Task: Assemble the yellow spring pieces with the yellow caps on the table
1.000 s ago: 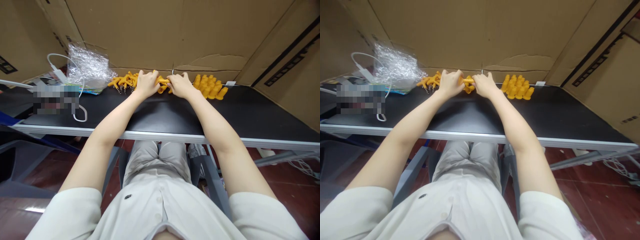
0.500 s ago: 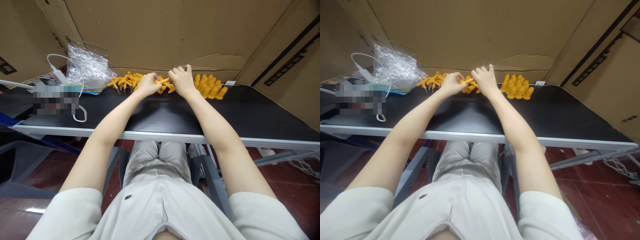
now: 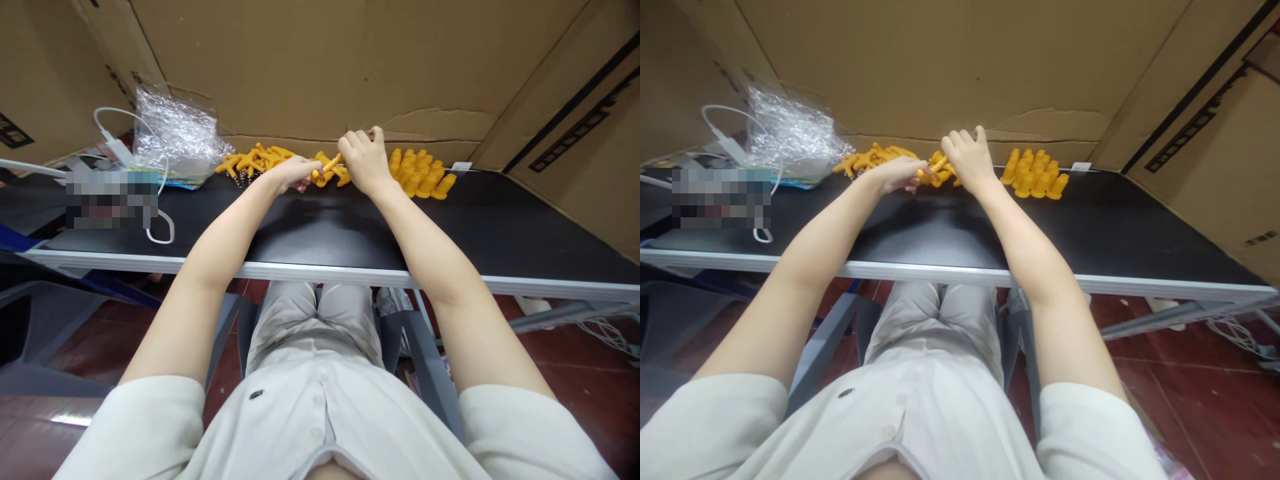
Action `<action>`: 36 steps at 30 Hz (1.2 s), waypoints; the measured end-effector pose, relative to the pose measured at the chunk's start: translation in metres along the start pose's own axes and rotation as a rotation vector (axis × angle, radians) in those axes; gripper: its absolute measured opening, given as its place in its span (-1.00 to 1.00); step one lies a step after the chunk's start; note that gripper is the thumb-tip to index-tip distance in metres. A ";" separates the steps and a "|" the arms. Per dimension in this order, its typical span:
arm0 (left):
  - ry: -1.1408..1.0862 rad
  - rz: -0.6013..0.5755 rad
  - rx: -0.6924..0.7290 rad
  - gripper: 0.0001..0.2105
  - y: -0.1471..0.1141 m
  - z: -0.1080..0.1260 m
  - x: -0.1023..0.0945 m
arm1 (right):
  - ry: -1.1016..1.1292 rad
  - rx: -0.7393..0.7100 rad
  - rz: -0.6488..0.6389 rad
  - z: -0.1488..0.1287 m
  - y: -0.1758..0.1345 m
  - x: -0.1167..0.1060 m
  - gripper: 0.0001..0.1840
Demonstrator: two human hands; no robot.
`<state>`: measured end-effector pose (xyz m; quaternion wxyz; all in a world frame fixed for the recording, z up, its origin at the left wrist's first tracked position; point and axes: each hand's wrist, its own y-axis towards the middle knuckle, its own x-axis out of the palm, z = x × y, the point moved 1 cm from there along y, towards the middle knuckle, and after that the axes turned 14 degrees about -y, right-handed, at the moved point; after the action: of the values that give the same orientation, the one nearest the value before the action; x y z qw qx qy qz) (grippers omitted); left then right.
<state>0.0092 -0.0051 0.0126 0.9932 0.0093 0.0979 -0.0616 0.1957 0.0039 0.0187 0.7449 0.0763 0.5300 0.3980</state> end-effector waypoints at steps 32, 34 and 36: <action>-0.133 0.246 0.132 -0.89 0.026 -0.016 -0.024 | 0.083 0.587 -0.634 0.069 -0.022 -0.028 -0.52; -0.137 0.338 0.144 -0.89 0.030 -0.018 -0.029 | 0.096 0.601 -0.674 0.070 -0.024 -0.026 -0.54; -0.139 0.427 0.158 -0.87 0.034 -0.021 -0.035 | 0.088 0.608 -0.680 0.070 -0.025 -0.021 -0.54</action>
<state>-0.0248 0.0335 -0.0012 0.9843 0.1031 0.0200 0.1418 0.2656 -0.0059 0.0502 0.7537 0.0961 0.6489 -0.0400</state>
